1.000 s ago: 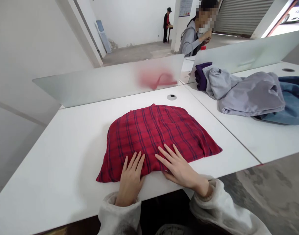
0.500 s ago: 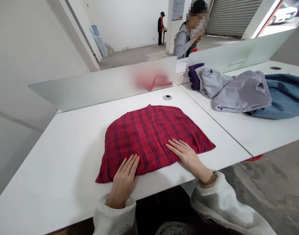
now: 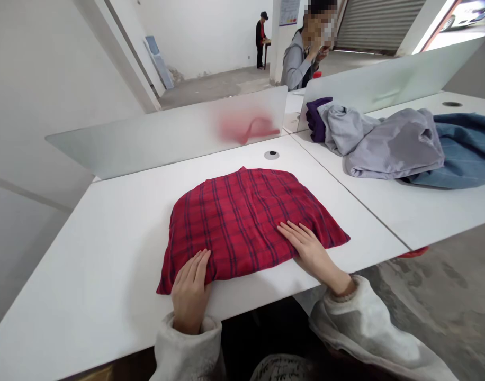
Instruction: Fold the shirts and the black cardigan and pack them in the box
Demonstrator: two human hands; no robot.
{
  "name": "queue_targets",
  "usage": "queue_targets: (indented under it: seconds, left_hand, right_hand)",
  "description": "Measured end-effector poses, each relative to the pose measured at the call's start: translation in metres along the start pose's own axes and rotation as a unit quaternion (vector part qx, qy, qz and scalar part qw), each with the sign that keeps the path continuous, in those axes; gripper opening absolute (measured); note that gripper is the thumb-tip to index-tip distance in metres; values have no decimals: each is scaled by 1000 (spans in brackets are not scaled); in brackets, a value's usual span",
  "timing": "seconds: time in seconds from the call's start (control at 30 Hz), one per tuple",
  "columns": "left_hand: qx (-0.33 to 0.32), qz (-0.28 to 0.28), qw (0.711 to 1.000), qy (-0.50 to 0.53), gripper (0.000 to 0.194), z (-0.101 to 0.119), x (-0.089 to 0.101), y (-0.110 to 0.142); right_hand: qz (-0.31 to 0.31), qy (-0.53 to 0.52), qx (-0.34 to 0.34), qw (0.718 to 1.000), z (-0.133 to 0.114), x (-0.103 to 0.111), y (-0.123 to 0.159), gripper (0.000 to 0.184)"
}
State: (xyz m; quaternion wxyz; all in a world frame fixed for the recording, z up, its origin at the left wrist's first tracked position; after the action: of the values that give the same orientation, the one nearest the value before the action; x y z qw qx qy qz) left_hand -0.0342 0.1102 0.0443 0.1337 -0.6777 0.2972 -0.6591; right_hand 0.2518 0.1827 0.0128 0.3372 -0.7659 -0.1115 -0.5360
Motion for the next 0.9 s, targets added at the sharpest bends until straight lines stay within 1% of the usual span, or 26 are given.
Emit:
queue_targets:
  seconds: [0.1,0.17,0.23,0.27,0.33,0.43,0.5,0.57,0.63,0.73,0.8,0.87,0.9]
  left_hand:
    - [-4,30,999,-17,52,-10,8,4]
    - [-18,13,999,-31,54,-16,8,7]
    - [-34,-27,998,-38,58,-20,4,12]
    - [-39,-44,998,-36,61,-22,1,14]
    - [-29,-63,997,-32,64,-26,-3,19]
    - [16,-90,995,-33,72,-33,-7,26]
    - [44,-112,992,-31,79,-37,-9,29]
    - [64,-116,991,-29,80,-42,-8,30]
    - [70,-102,992,-34,78,-46,-5,28]
    - [51,-94,993,-48,68,-50,-2,21]
    - [46,-111,991,-54,65,-53,-3,20]
    - [44,-125,990,-54,65,-58,-4,22]
    - [43,-123,990,-54,67,-61,-4,24]
  right_hand:
    - [26,30,-39,998,28,8,15,56]
    - [40,43,-57,997,45,14,24,50]
    - [32,47,-54,997,54,16,30,48]
    - [23,47,-47,997,56,16,31,49]
    - [9,45,-38,998,58,15,32,53]
    - [-4,38,-37,999,63,17,33,63]
    - [-12,31,-32,999,68,22,34,66]
    - [-23,24,-21,999,73,29,34,62]
    - [-30,21,-18,999,77,35,33,54]
    - [-22,24,-26,999,79,40,28,44]
    - [-12,29,-30,999,79,40,25,43]
    - [-14,32,-31,999,79,39,24,43]
    - [-18,33,-31,999,79,38,25,44]
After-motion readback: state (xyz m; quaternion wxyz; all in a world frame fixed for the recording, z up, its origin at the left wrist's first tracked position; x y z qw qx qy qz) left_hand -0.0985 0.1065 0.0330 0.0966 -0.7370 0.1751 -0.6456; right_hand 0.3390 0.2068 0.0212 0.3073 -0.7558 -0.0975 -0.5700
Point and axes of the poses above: each hand's wrist, its own y-axis away from the middle knuckle, its own x-axis out of the back of the hand, z = x × y, the point moved 5 cm from there along -y, towards the middle knuckle, and after that the axes turned 4 degrees about -y, right-handed, at the moved point
